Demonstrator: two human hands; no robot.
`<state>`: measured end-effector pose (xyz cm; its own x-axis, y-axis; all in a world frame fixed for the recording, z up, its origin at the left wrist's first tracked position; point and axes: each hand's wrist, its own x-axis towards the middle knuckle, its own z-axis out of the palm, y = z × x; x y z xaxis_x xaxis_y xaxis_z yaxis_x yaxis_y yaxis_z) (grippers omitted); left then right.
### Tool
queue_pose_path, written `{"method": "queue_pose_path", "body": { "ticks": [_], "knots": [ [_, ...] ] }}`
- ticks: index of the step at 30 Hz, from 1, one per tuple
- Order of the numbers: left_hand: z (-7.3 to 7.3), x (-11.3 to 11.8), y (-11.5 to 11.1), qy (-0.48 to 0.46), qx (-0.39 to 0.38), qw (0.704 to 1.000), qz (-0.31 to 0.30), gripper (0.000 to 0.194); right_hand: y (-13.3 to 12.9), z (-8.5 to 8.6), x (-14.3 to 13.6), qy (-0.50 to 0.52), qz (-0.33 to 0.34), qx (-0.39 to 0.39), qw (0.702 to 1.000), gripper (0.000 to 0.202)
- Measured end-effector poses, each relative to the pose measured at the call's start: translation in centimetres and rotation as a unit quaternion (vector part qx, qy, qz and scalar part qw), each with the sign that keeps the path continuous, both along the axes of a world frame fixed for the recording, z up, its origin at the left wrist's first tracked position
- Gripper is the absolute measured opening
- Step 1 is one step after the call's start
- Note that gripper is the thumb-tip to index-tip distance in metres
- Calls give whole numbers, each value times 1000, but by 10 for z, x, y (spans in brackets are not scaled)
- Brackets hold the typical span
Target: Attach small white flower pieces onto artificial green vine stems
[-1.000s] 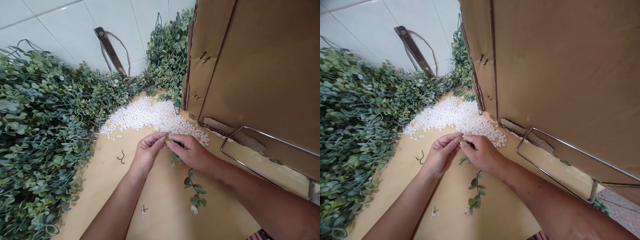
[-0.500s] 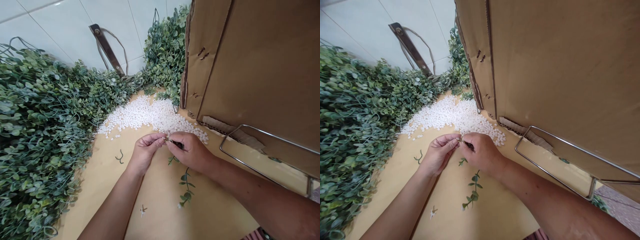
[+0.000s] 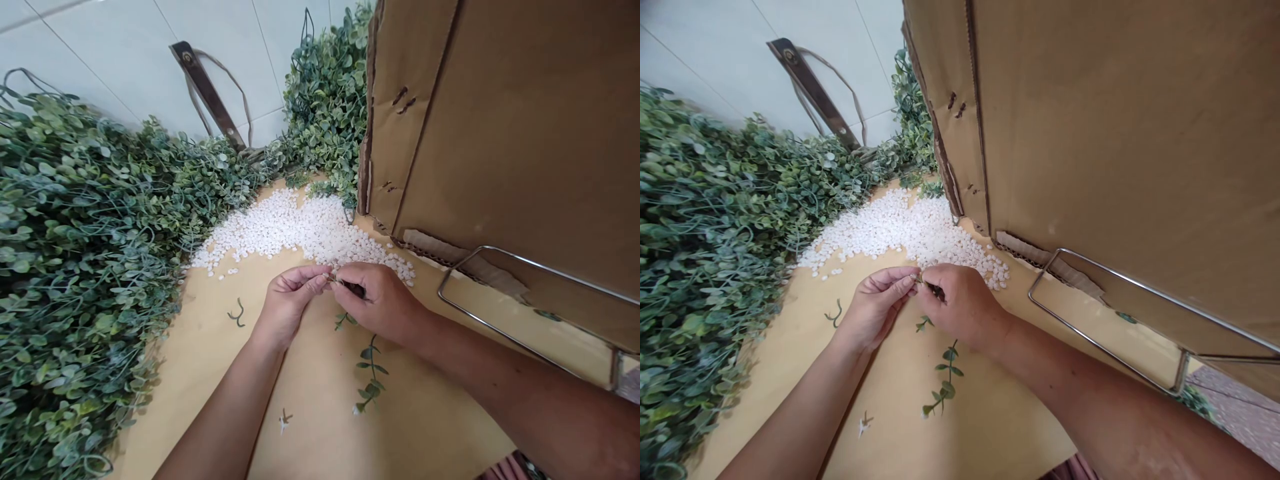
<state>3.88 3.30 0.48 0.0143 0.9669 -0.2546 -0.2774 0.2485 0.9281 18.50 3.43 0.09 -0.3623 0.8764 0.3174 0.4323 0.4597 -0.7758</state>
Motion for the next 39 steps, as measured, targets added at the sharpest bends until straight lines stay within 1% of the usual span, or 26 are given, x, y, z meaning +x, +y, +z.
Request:
{"method": "queue_pose_path", "body": {
  "ticks": [4, 11, 16, 20, 24, 26, 28, 30, 32, 34, 36, 39],
  "knots": [
    [1, 0, -1, 8, 1, 1000, -3, 24, -1, 0, 0, -3, -2, -7, 1000, 27],
    [2, -1, 0, 32, 16, 999, -34, 22, -2, 0, -1, 4, -1, -28, 1000, 29],
    [4, -3, 1, 68, 13, 996, -57, 23, -3, -3, -2, -1, 11, -70, 997, 26],
    [4, -2, 2, 73, -4, 995, -67, 25, -3, -3, -4, -5, 3, -98, 995, 27],
    [3, -5, 2, 68, 3, 996, -63, 29, 1, -4, -5, 8, -12, -82, 997, 26],
    [5, -9, 2, 80, 15, 995, -60, 32, 4, -4, -5, 16, -28, -69, 997, 27],
    [10, -13, 0, 109, 25, 990, -90, 32, 5, -5, -5, 24, -47, -59, 997, 29],
    [15, -15, -2, 146, 28, 976, -160, 28, 6, -5, -4, 33, -56, -49, 997, 28],
    [19, -15, -5, 179, 27, 956, -231, 22, 5, -5, -3, 45, -62, -40, 996, 28],
    [20, -12, -6, 198, 30, 944, -261, 15, 4, -3, -3, 61, -60, -44, 995, 26],
    [19, -11, -6, 203, 39, 946, -248, 14, 3, 1, -2, 82, -47, -61, 994, 20],
    [14, -12, -3, 185, 36, 965, -181, 19, 1, 7, 0, 73, -9, -94, 993, 16]
  ]
}}
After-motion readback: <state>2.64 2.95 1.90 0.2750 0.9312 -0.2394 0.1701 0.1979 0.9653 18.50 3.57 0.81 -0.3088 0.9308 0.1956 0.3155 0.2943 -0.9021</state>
